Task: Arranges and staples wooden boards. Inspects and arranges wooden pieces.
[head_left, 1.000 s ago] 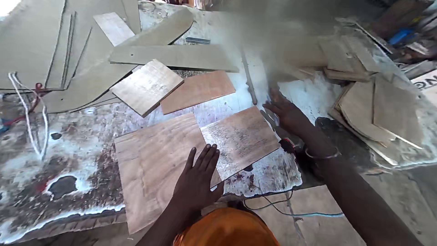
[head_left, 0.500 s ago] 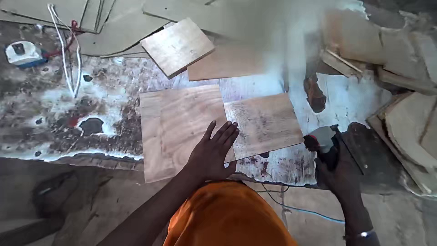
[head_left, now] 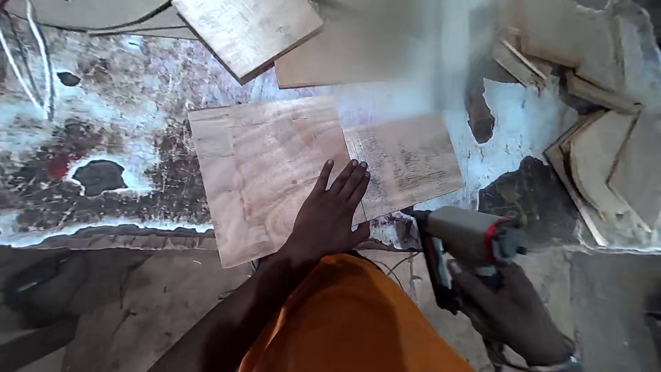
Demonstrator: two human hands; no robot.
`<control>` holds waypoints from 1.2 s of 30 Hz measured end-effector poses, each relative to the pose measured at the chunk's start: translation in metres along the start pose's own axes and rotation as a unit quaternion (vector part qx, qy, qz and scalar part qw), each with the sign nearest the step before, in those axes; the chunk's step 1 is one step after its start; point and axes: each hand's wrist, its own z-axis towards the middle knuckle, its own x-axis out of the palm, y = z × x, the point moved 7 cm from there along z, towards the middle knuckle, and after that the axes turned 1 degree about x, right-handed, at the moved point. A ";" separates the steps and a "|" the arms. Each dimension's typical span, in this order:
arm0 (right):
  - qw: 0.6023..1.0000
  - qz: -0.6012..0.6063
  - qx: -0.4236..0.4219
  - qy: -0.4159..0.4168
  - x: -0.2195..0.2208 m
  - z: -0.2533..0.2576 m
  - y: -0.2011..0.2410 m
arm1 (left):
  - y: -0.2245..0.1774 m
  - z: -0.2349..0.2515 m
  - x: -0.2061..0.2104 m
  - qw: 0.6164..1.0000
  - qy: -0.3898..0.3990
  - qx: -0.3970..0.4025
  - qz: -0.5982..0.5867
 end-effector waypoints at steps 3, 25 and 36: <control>0.999 0.029 0.023 0.029 0.035 0.008 -0.001 | 0.000 0.000 0.000 1.000 -0.004 0.005 0.000; 0.970 -0.023 0.167 -0.173 -0.077 0.078 -0.053 | -0.003 0.003 0.002 0.999 0.026 0.009 0.027; 0.996 0.052 0.054 -0.039 -0.011 0.019 -0.011 | -0.001 0.002 0.002 1.000 0.007 0.011 0.026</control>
